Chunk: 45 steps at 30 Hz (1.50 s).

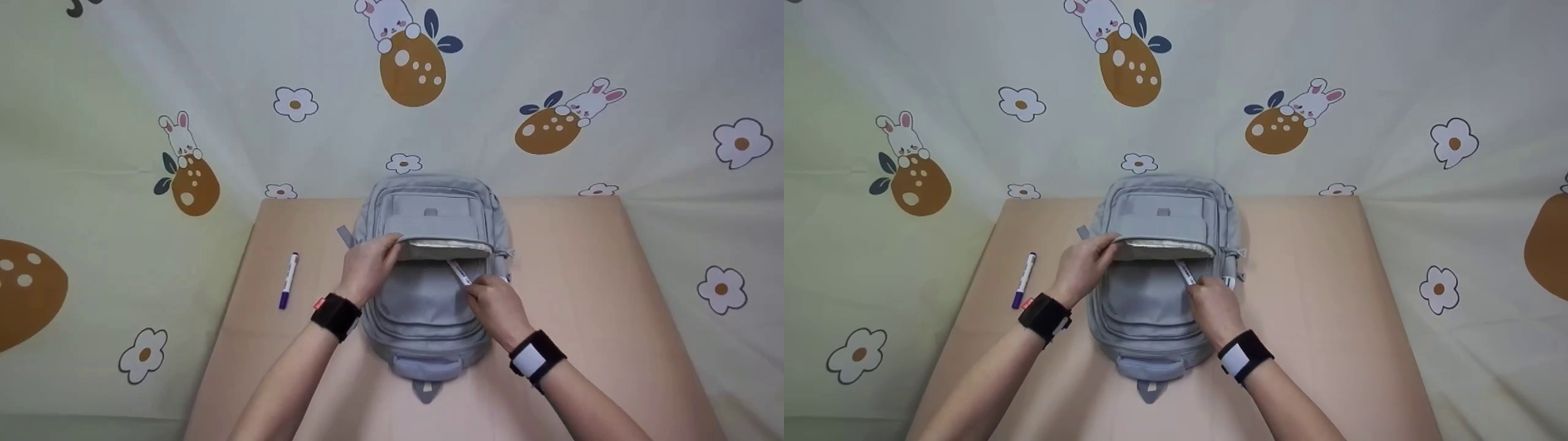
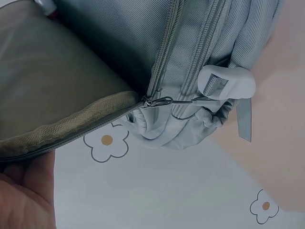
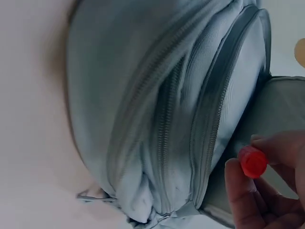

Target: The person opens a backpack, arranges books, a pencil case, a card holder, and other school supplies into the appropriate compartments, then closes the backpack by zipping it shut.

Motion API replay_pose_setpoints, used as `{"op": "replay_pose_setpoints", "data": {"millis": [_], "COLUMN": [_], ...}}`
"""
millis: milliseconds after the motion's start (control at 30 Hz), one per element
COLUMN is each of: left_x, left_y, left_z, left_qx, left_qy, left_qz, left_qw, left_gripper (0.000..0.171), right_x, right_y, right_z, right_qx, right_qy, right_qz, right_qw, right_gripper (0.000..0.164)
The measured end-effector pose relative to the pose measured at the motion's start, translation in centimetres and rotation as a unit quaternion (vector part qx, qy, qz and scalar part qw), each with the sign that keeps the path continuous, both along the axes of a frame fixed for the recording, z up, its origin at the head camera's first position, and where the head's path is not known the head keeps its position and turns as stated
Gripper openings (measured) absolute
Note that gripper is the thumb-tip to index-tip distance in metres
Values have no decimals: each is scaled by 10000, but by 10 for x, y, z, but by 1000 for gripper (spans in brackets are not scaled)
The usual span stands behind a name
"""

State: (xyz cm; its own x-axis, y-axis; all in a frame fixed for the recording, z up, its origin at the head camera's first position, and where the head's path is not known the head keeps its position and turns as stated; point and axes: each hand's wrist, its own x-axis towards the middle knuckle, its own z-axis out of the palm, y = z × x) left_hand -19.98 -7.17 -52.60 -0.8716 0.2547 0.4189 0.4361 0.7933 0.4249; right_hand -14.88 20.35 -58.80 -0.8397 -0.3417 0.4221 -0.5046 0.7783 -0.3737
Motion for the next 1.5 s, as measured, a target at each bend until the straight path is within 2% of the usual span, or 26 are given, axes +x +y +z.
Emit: {"op": "replay_pose_setpoints", "data": {"millis": [200, 333, 533, 667, 833, 967, 1067, 1200, 1333, 1500], "left_x": [0, 1, 2, 2, 2, 2, 3, 4, 5, 6], "left_y": [0, 0, -1, -2, -3, -4, -6, -7, -7, -6], "left_z": [0, 0, -2, -3, -6, -8, -8, -7, -8, -10], "left_qx": [32, 63, 75, 108, 185, 175, 142, 112, 117, 73], "left_qy": [35, 66, 121, 191, 265, 303, 272, 180, 93, 60], "left_qz": [-38, -56, -140, -118, -166, -182, -147, -134, -134, -173], "left_qw": [10000, 9999, 9998, 9997, 9993, 9992, 9994, 9997, 9998, 9998], "left_gripper": [18, 18, 18, 18, 17, 18, 18, 19, 20, 20], "right_x": [-14, -25, -36, -37, -29, -19, -13, -14, -21, -30], "right_y": [-9, -13, -15, -14, -3, 14, 28, 42, 45, 35], "right_z": [-4, -7, -14, -14, -13, -8, -2, 11, 24, 35], "right_qx": [226, 362, -3, -285, -412, -431, -654, -1186, -1318, -947], "right_qy": [-125, -45, 114, 68, 136, 607, 1078, 1455, 1493, 1239], "right_qz": [-370, -485, -444, -362, -426, -492, -552, -541, -281, 221], "right_qw": [9990, 9982, 9989, 9989, 9982, 9960, 9905, 9807, 9796, 9875], "right_gripper": [10, 12, 15, 7, 15, 8, 4, 16, 34, 45]}}
